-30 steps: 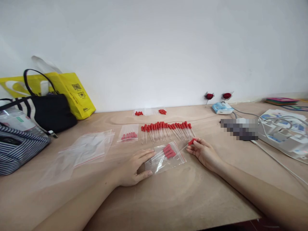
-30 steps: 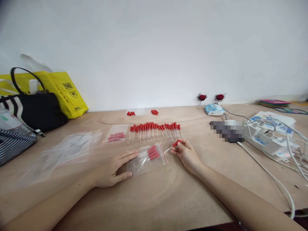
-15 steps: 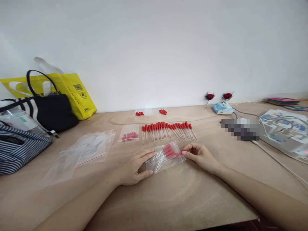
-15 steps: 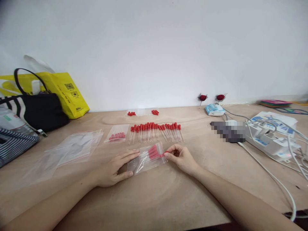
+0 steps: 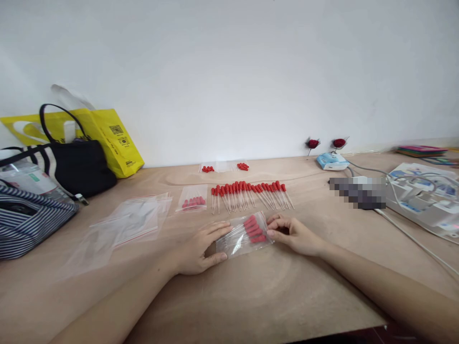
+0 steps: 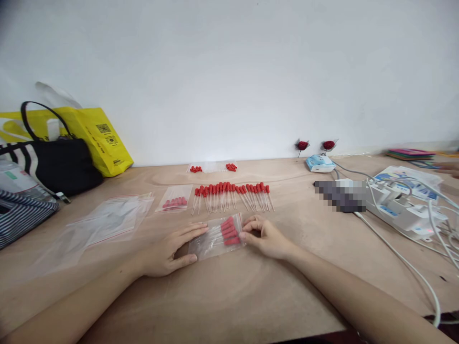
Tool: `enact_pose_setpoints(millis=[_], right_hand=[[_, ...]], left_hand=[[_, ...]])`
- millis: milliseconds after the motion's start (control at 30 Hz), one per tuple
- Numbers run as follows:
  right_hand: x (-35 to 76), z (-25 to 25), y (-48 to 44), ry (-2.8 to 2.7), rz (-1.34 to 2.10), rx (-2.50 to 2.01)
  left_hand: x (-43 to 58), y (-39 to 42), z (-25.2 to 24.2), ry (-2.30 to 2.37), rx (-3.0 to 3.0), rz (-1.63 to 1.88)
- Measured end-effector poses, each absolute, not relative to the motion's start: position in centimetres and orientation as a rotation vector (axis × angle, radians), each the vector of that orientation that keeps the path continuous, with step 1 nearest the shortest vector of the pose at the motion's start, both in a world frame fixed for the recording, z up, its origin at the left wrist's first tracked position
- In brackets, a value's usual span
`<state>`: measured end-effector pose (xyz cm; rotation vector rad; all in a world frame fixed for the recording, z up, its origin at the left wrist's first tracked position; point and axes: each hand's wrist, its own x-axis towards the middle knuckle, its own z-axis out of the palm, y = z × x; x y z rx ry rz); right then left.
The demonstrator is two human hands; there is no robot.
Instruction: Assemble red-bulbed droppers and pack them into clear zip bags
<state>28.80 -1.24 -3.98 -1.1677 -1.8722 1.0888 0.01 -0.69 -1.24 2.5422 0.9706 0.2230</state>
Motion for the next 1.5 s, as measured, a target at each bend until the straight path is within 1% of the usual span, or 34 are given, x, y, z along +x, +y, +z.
enact_pose_setpoints(millis=[133, 367, 567, 667, 767, 867, 1000, 1067, 1167, 1300, 1433, 1500], right_hand=[[28.6, -3.8, 1.2, -1.639, 1.091, -1.362], [27.0, -3.5, 3.4, -1.831, 1.248, -1.400], [26.7, -3.1, 2.4, -1.701, 1.468, -1.226], [26.6, -2.9, 1.8, -1.714, 1.469, -1.245], [26.3, -2.5, 1.4, -1.868, 1.371, -1.363], [26.0, -1.9, 1.0, -2.010, 1.316, -1.477], [26.0, -1.0, 0.6, -2.050, 1.475, -1.527], [26.2, -0.8, 0.6, -1.981, 1.581, -1.475], [26.4, -1.3, 0.7, -1.739, 1.771, -1.275], [26.0, -2.6, 0.8, -1.306, 1.963, -1.098], [24.8, -3.3, 0.7, -1.060, 2.000, -1.005], [24.1, -3.5, 0.5, -1.019, 1.973, -0.953]], left_hand=[[-0.1, -0.3, -0.7, 0.905, 2.528, 0.212], [-0.1, -0.1, -0.6, 0.948, 2.509, 0.206], [0.0, -0.1, -1.1, 1.071, 2.515, 0.232], [0.1, -0.2, -1.1, 1.079, 2.527, 0.227], [0.2, -0.2, -1.3, 1.071, 2.540, 0.232], [0.3, -0.1, -1.5, 1.101, 2.542, 0.272], [0.2, 0.1, -1.9, 1.215, 2.481, 0.384], [0.2, 0.3, -2.0, 1.238, 2.425, 0.487], [0.6, 0.4, -2.3, 1.239, 2.186, 0.695], [2.1, -0.1, -2.6, 1.230, 1.597, 0.937], [4.1, -0.9, -2.4, 1.278, 1.163, 1.162], [5.0, -1.3, -2.2, 1.246, 1.004, 1.155]])
